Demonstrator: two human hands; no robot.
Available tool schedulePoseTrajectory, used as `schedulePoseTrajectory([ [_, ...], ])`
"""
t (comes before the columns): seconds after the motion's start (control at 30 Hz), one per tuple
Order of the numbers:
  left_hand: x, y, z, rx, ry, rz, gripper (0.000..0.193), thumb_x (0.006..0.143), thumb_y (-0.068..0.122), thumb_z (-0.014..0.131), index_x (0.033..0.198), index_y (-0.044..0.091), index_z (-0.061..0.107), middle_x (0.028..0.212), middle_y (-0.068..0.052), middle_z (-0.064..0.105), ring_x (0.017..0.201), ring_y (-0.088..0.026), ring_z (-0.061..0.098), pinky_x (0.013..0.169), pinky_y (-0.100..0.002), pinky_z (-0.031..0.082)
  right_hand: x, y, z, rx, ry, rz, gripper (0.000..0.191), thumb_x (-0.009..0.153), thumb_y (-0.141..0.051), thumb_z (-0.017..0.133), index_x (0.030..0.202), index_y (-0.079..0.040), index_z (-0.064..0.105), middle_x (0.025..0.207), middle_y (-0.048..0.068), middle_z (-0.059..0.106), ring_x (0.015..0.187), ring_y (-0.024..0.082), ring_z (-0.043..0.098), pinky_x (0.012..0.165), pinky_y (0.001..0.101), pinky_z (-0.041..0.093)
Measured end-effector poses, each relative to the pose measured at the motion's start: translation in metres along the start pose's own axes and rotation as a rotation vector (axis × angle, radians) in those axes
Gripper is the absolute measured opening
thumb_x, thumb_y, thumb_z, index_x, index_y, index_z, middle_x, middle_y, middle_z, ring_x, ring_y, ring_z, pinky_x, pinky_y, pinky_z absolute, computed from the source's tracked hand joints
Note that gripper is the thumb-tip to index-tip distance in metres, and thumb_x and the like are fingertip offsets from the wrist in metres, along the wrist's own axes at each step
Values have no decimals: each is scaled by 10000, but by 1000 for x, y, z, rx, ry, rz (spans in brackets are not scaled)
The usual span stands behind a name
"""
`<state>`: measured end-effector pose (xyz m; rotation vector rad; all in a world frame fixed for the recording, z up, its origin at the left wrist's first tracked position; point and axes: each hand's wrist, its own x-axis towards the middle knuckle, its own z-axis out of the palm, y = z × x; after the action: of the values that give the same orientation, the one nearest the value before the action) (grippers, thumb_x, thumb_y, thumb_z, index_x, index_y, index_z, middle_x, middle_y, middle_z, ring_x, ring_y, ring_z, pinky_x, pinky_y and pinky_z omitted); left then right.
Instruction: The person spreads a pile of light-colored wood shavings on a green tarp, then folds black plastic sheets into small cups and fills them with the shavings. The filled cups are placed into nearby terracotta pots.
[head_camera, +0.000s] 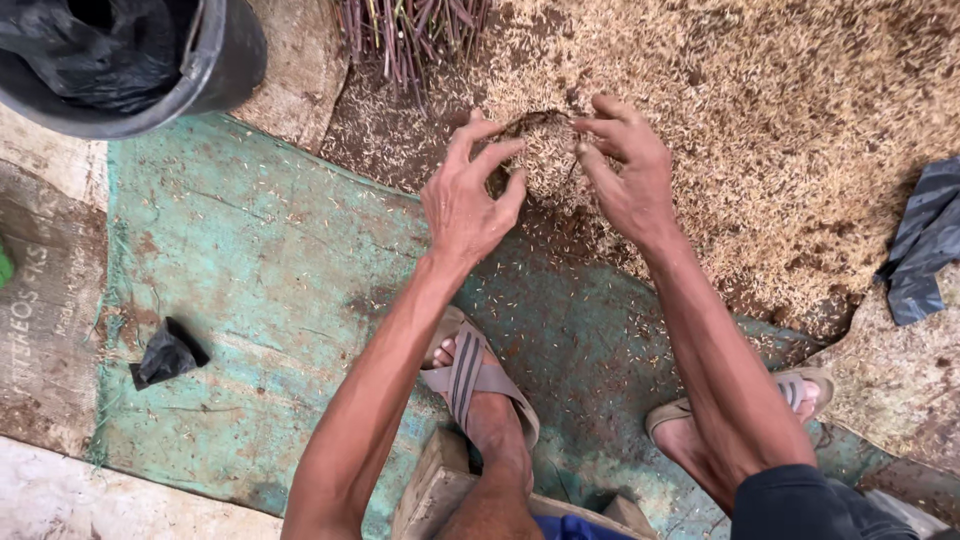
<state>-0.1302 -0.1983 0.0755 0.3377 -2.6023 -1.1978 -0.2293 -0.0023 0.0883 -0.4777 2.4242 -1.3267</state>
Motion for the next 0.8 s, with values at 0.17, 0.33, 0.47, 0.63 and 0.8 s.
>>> schedulePoseTrajectory([
  [0.17, 1, 0, 19, 208, -22, -21, 240, 815, 285, 802, 1018, 156, 801, 1497, -171, 484, 1172, -233, 660, 894, -371, 527, -16, 0, 3, -338, 80, -365, 223, 897, -162, 811, 1085, -70, 733, 1333, 208, 604, 1284, 331, 549, 1076, 472, 488],
  [0.33, 10, 0, 33, 146, -40, -98, 236, 829, 201, 793, 1054, 132, 805, 1542, -153, 470, 1127, -204, 679, 911, -358, 536, 8, 5, 21, -459, 84, -437, 234, 935, -221, 855, 1117, -103, 769, 963, 87, 616, 885, 219, 529, 713, 376, 451],
  [0.47, 10, -3, 31, 116, -31, -125, 217, 817, 182, 805, 1029, 136, 808, 1522, -167, 492, 1090, -207, 690, 869, -354, 555, 19, 9, 24, -574, 58, -599, 123, 1007, -207, 790, 1078, -116, 750, 978, 34, 633, 883, 165, 503, 749, 333, 404],
  [0.63, 12, -6, 34, 110, -9, -105, 207, 823, 174, 813, 1027, 141, 810, 1464, -121, 557, 1096, -229, 694, 797, -336, 591, 18, 6, 19, -718, 62, -692, 101, 1016, -183, 722, 1047, -88, 735, 988, 33, 639, 895, 178, 497, 771, 330, 390],
  [0.8, 14, -10, 37, 56, 60, -97, 169, 815, 103, 774, 968, 159, 818, 1413, -84, 603, 1149, -262, 687, 728, -280, 622, 20, 7, 8, -646, 38, -720, 72, 1067, -149, 716, 1046, -81, 729, 1001, 45, 655, 890, 171, 510, 772, 327, 398],
])
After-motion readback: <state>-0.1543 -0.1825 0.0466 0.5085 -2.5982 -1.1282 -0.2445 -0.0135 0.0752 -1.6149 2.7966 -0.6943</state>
